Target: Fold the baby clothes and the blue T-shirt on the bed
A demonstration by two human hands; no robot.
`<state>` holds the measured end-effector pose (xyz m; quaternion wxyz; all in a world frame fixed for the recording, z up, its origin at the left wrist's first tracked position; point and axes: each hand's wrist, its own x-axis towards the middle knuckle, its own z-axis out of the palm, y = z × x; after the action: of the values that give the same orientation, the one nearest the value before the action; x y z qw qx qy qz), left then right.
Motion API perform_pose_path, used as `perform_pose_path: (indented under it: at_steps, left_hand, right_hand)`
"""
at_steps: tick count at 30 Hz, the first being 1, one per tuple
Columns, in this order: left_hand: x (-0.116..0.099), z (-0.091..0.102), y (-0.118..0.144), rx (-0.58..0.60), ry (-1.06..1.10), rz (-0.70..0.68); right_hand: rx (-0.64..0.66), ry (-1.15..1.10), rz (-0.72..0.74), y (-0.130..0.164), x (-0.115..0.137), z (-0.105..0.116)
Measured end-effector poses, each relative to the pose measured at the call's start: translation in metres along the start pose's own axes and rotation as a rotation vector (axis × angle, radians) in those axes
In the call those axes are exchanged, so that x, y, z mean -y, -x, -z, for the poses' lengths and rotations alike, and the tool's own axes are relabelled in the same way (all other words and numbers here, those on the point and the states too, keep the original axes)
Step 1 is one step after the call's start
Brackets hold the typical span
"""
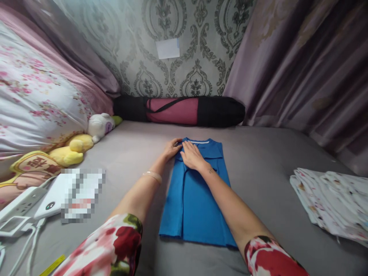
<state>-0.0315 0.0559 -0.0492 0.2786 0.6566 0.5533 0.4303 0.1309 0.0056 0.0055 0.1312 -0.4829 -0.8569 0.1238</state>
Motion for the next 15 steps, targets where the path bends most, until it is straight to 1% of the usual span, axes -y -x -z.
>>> perform_pose_path:
  at_steps: [3, 5, 7, 9, 11, 13, 15]
  left_hand:
    - [-0.001, 0.001, 0.0, 0.018, -0.046, -0.008]
    - [-0.004, 0.001, -0.001, 0.023, -0.082, -0.013]
    - [-0.008, 0.002, 0.0, 0.026, -0.055, 0.001]
    - [-0.013, 0.004, 0.004, -0.001, 0.013, 0.047]
    - [-0.019, 0.009, 0.01, -0.058, 0.027, 0.13]
    - [-0.026, 0.016, 0.022, -0.114, -0.016, 0.207]
    - [-0.034, 0.022, 0.043, -0.124, -0.08, 0.229]
  right_hand:
    - [0.104, 0.006, -0.003, 0.002, -0.002, -0.017]
    - [0.122, 0.019, -0.003, 0.003, -0.005, -0.024]
    - [0.119, 0.031, 0.003, 0.003, -0.007, -0.027]
    - [0.131, 0.04, 0.0, 0.002, -0.007, -0.025]
    - [0.177, 0.045, -0.013, 0.0, -0.006, -0.019]
    - [0.255, 0.052, -0.037, -0.003, -0.003, -0.012]
    - [0.288, 0.071, -0.047, -0.006, 0.001, -0.005]
